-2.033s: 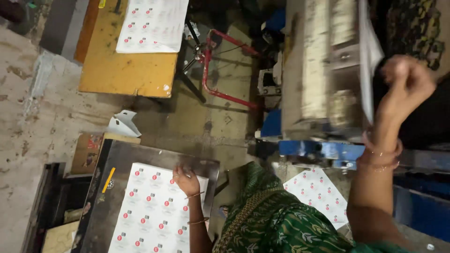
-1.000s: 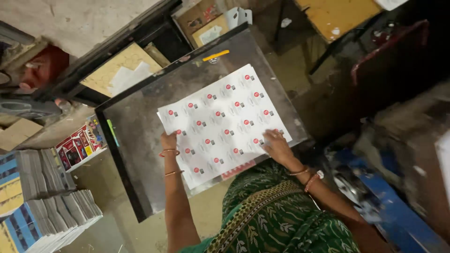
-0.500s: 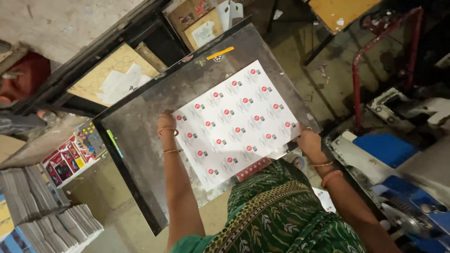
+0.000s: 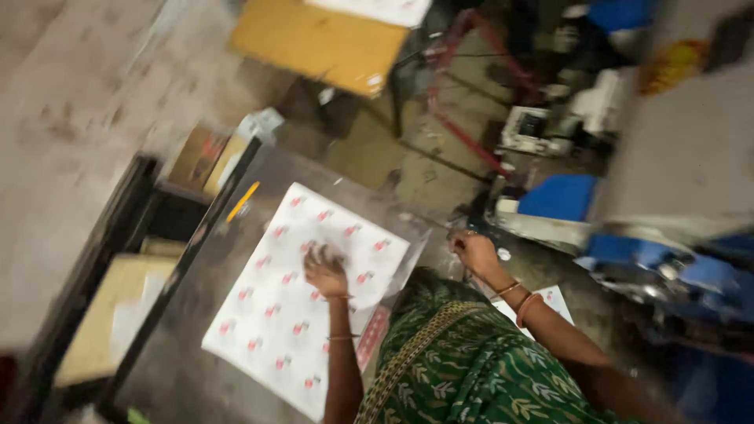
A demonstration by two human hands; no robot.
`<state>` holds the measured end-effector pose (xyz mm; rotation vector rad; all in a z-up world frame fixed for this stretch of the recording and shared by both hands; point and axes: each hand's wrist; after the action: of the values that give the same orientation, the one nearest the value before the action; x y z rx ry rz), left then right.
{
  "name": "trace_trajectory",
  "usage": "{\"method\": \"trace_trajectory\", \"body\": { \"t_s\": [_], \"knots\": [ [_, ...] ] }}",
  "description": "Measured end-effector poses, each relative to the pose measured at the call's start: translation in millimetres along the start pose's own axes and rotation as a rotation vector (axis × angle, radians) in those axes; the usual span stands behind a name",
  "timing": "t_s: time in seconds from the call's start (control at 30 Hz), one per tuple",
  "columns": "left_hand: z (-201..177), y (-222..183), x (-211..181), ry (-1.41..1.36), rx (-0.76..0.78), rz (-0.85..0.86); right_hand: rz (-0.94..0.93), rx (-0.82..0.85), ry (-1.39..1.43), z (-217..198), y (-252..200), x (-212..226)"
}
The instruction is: Operating a machine to process and collect printed paper sheets in an industrial workshop.
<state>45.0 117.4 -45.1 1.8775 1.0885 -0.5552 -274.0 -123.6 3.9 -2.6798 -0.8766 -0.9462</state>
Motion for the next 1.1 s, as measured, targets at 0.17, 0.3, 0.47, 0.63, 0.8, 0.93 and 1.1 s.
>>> {"method": "trace_trajectory", "body": {
  "t_s": [0.17, 0.3, 0.47, 0.63, 0.8, 0.93, 1.1],
  "knots": [
    [74, -14, -86, 0.295, 0.199, 0.287, 0.157, -0.304, 0.197, -142, 26, -80],
    [112, -4, -61, 0.158, 0.176, 0.257, 0.096, -0.889, 0.422, -323, 25, -127],
    [127, -1, -103, 0.098, 0.128, 0.114, 0.072, -1.248, 0.392, -421, 80, -247],
    [146, -33, -136, 0.006, 0.288, 0.229, 1.15, -0.962, 0.189, -347, 196, -365],
    [120, -38, -160, -0.046, 0.341, 0.085, 0.742, -0.878, 0.228, -213, 234, -319],
    [118, -73, -141, -0.62, 0.506, -0.239, 0.322, -0.435, 0.204, -60, 202, -192],
    [128, -84, -105, -0.274, 0.37, 0.008, 0.006, 0.324, 0.566, -25, 68, 60]
  ]
}}
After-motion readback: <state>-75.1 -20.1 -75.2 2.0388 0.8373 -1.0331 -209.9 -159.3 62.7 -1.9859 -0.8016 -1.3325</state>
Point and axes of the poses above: each hand's wrist, its own y-axis towards the middle knuckle, its own z-axis out of the palm, x = y × z, and after that the axes turned 10 degrees about -x, right-handed
